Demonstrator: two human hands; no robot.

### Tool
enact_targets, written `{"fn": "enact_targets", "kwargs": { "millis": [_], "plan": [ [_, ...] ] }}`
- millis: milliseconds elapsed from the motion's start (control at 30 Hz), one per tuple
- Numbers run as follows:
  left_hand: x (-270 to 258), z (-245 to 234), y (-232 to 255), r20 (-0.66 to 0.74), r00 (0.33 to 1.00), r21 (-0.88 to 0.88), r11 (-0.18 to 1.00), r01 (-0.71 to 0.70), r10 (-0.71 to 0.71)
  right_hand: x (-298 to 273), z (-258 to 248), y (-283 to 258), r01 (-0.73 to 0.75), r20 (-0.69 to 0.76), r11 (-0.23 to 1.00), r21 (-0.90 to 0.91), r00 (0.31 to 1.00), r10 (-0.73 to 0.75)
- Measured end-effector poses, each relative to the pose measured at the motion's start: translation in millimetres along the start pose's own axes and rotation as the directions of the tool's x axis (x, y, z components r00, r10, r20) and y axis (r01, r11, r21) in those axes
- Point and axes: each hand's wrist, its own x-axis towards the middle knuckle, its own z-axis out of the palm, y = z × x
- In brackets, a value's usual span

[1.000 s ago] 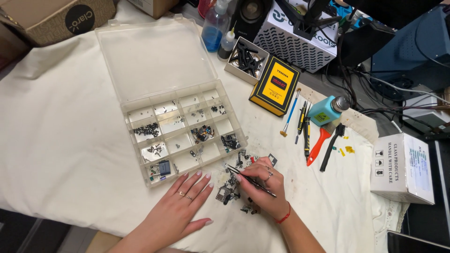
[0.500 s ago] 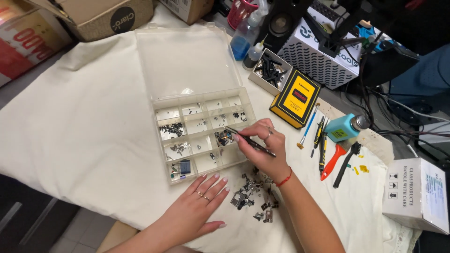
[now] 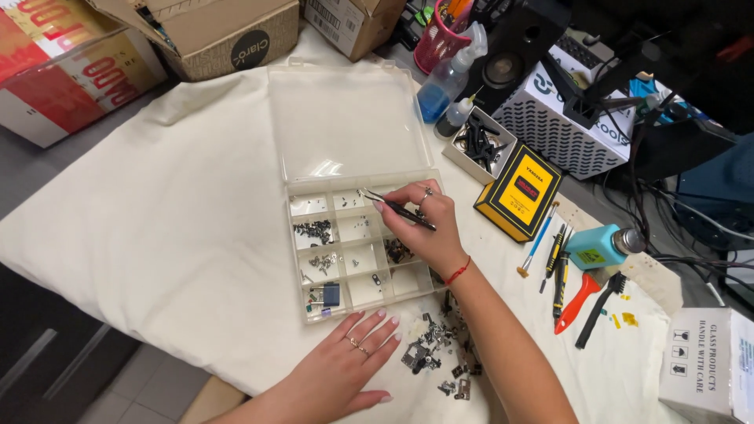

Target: The person uses tweezers to pick up small electronic components from a pile on a white cloth and places them into a compartmentalized plastic organizer box. The person repeatedly selects components and sorts them into different sections of the box.

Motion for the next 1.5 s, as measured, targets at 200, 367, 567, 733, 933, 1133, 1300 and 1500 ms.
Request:
{"fn": "enact_targets", "kwargs": {
  "millis": [200, 367, 567, 733, 933, 1133, 1300, 1500],
  "plan": [
    [0.2, -4.1, 0.8, 0.007, 1.0, 0.004, 1.0, 0.008, -0.008, -5.5, -14.4, -9.6, 0.024, -0.064, 1.0, -0.013, 0.998, -0.025],
    [0.6, -6.5, 0.6, 0.019, 1.0, -0.024, 1.0, 0.01, -0.009, -37.4, -51.8, -24.4, 0.041, -0.126, 0.998, -0.045, 0.991, -0.047],
    [0.4, -11.1, 1.0, 0.01, 1.0, -0.037, 0.999, -0.004, 0.004, -128.5, -96.1, -17.4, -0.12, -0.243, 0.987, -0.108, 0.966, 0.09],
    [4.8, -21.8, 2.0, -0.025, 1.0, -0.038, 0.999, -0.006, 0.005, -207.1, -112.7, -9.3, -0.487, -0.347, 0.874, -0.004, 0.82, 0.455],
    [9.2, -25.7, 4.0, -0.012, 1.0, 0.022, 1.0, -0.007, 0.008, -262.4, -105.6, -17.8, -0.524, -0.355, 0.845, 0.106, 0.774, 0.525],
    [10.2, -26.2, 4.9, -0.021, 1.0, 0.082, 0.997, 0.0, 0.002, -271.3, -103.9, -31.4, -0.427, -0.337, 0.9, 0.084, 0.838, 0.429],
    [9.0, -24.2, 4.7, -0.019, 1.0, 0.111, 0.994, 0.008, -0.006, -266.4, -107.7, -28.9, -0.625, -0.259, 0.752, 0.21, 0.706, 0.659],
    [10.8, -26.3, 4.0, 0.006, 1.0, 0.048, 0.998, 0.03, -0.03, -256.7, -118.1, -26.0, -0.69, -0.171, 0.686, 0.231, 0.665, 0.727]
  ]
}}
